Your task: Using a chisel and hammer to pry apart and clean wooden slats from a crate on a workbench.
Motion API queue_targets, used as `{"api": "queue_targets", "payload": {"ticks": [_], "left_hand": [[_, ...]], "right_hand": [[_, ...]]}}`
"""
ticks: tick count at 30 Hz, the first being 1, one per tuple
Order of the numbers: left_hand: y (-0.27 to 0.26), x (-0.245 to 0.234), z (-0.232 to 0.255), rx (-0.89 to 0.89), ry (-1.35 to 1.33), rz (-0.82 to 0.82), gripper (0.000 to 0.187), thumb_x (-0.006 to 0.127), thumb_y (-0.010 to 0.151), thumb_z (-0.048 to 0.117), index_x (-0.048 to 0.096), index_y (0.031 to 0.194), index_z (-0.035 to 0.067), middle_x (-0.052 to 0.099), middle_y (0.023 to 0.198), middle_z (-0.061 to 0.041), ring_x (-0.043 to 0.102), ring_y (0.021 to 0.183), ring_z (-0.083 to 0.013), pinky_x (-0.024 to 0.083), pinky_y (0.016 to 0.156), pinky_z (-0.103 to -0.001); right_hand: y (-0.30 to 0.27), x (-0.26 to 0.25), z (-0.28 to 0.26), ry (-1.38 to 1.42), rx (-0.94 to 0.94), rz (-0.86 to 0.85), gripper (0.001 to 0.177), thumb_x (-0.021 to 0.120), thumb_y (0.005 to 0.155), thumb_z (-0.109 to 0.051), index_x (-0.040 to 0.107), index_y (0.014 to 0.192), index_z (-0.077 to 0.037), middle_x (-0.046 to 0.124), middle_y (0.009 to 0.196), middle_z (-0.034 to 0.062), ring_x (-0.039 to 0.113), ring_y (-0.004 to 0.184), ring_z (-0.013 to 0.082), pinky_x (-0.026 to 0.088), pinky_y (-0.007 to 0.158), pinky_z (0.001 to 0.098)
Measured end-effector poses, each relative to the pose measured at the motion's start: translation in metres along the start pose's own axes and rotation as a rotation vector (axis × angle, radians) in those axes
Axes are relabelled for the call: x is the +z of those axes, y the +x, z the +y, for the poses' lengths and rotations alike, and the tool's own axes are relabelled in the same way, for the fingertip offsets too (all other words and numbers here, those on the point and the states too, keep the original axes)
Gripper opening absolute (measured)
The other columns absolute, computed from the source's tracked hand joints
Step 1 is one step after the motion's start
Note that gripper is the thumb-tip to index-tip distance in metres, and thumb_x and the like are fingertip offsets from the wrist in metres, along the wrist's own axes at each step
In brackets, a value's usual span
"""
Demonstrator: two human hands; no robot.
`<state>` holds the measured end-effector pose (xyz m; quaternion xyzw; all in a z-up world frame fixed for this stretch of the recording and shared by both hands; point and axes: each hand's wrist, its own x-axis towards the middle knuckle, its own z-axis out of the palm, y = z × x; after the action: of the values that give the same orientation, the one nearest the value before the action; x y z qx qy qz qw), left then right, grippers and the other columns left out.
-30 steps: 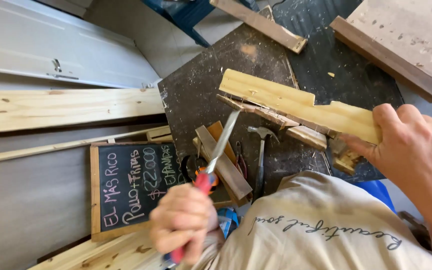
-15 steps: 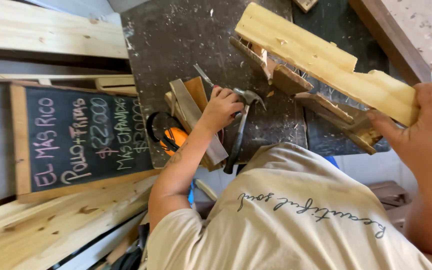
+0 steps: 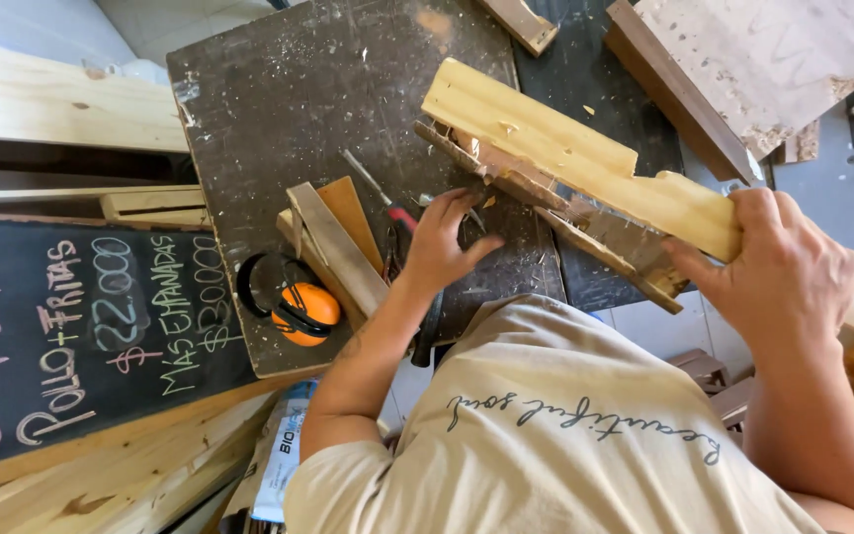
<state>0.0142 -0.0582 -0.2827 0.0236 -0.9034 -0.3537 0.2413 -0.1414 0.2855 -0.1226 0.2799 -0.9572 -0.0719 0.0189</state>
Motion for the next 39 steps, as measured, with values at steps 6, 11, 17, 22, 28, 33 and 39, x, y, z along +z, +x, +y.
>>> {"api": "queue_targets", "payload": {"ticks": [6, 11, 17, 22, 28, 33, 39], "left_hand": [[0.041, -0.021, 0.090, -0.222, -0.297, 0.141, 0.073, 0.064, 0.103, 0.056, 0.046, 0.157, 0.012, 0.058, 0.157, -0.011, 0.058, 0.148, -0.0288, 0.050, 0.126, -0.045], [0.057, -0.028, 0.104, -0.367, -0.407, 0.045, 0.084, 0.058, 0.096, 0.072, 0.046, 0.153, 0.012, 0.056, 0.155, -0.012, 0.054, 0.148, -0.0307, 0.049, 0.119, -0.046], [0.055, -0.016, 0.089, -0.301, -0.315, 0.095, 0.067, 0.055, 0.099, 0.069, 0.055, 0.138, 0.014, 0.065, 0.138, -0.006, 0.063, 0.133, -0.0297, 0.049, 0.115, -0.047], [0.049, -0.017, 0.091, -0.308, -0.217, 0.132, 0.063, 0.050, 0.100, 0.072, 0.060, 0.135, 0.020, 0.071, 0.131, 0.000, 0.069, 0.124, -0.0254, 0.046, 0.111, -0.045], [0.045, -0.039, 0.112, -0.124, 0.077, 0.232, 0.065, 0.071, 0.102, 0.044, 0.057, 0.145, -0.003, 0.068, 0.142, -0.019, 0.074, 0.125, -0.0349, 0.062, 0.105, -0.043], [0.058, -0.068, 0.131, 0.073, 0.193, 0.412, 0.036, 0.073, 0.102, 0.033, 0.064, 0.118, 0.002, 0.067, 0.115, -0.016, 0.067, 0.106, -0.0323, 0.055, 0.094, -0.044], [0.055, -0.046, 0.107, 0.237, 0.471, 0.234, 0.049, 0.076, 0.108, 0.042, 0.061, 0.147, 0.018, 0.055, 0.153, -0.011, 0.045, 0.148, -0.0343, 0.043, 0.119, -0.053]], "right_hand": [[0.003, -0.003, -0.003, 0.054, 0.012, 0.028, 0.068, 0.064, 0.099, -0.083, 0.065, 0.122, -0.019, 0.070, 0.107, -0.0039, 0.073, 0.082, 0.0310, 0.052, 0.066, 0.0494], [0.002, -0.008, -0.007, 0.077, 0.022, -0.022, 0.068, 0.063, 0.099, -0.082, 0.061, 0.119, -0.017, 0.069, 0.105, -0.0026, 0.072, 0.078, 0.0349, 0.051, 0.063, 0.0499], [0.003, -0.021, -0.014, 0.175, 0.044, -0.131, 0.065, 0.061, 0.099, -0.078, 0.057, 0.113, -0.015, 0.069, 0.106, -0.0007, 0.071, 0.076, 0.0367, 0.051, 0.065, 0.0514], [0.007, -0.023, -0.014, 0.212, 0.062, -0.185, 0.069, 0.053, 0.100, -0.084, 0.053, 0.109, -0.016, 0.068, 0.103, 0.0001, 0.070, 0.078, 0.0368, 0.050, 0.070, 0.0523], [0.003, -0.015, -0.015, 0.119, 0.032, -0.087, 0.067, 0.063, 0.095, -0.084, 0.058, 0.110, -0.019, 0.069, 0.103, -0.0052, 0.070, 0.077, 0.0310, 0.050, 0.062, 0.0472], [0.003, 0.005, -0.011, 0.061, 0.031, 0.034, 0.072, 0.061, 0.096, -0.093, 0.061, 0.110, -0.022, 0.068, 0.099, -0.0062, 0.069, 0.076, 0.0245, 0.048, 0.060, 0.0411], [0.009, -0.025, -0.017, 0.194, 0.024, -0.150, 0.067, 0.061, 0.097, -0.078, 0.054, 0.110, -0.013, 0.068, 0.101, 0.0059, 0.070, 0.076, 0.0399, 0.052, 0.071, 0.0525]]}}
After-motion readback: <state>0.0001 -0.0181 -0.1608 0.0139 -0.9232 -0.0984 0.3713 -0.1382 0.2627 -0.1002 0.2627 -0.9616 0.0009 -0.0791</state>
